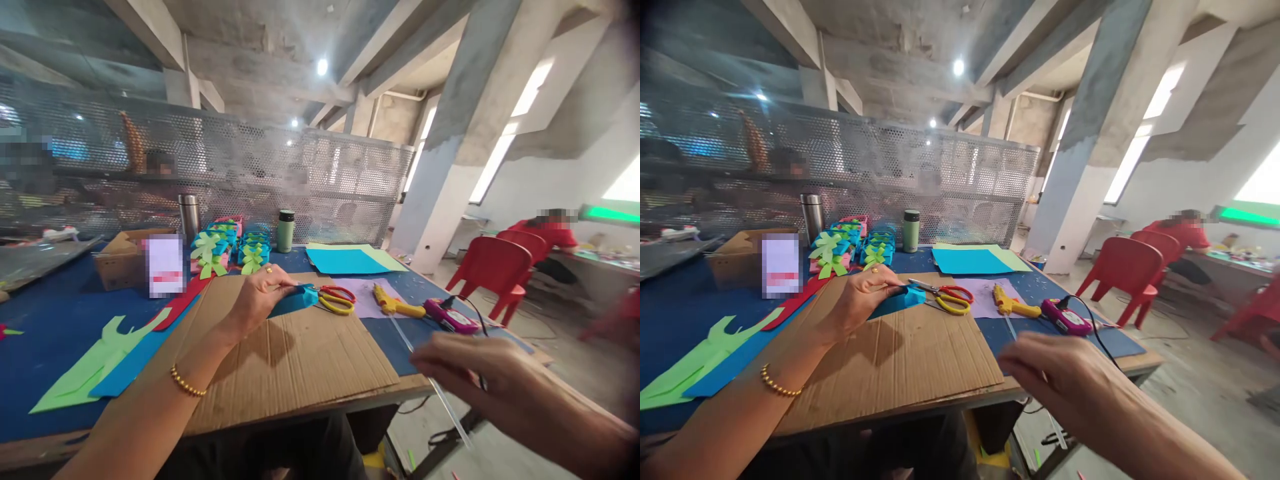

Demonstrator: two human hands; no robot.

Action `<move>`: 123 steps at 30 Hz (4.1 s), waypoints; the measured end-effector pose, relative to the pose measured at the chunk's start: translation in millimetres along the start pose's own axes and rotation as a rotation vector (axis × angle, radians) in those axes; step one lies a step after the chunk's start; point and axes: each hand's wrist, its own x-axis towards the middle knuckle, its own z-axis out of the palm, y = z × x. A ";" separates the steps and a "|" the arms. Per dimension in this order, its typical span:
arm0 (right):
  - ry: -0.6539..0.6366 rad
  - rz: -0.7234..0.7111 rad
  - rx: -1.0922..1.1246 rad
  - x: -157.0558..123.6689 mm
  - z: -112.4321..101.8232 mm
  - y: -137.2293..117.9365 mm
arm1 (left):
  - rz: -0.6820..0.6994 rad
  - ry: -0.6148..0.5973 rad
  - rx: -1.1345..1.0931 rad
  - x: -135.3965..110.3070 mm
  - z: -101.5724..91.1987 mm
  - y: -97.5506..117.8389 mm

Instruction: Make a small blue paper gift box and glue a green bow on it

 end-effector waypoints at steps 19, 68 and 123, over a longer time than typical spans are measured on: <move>0.175 -0.373 0.219 102.7 62.2 -41.9 | 0.010 -0.114 -0.062 -14.5 10.9 27.0; -0.173 -0.381 0.217 126.8 59.2 -25.5 | -0.342 -0.254 -0.165 -19.8 18.2 39.5; 0.102 -0.311 0.644 112.0 118.3 7.3 | -0.305 0.210 0.084 8.6 -26.6 18.2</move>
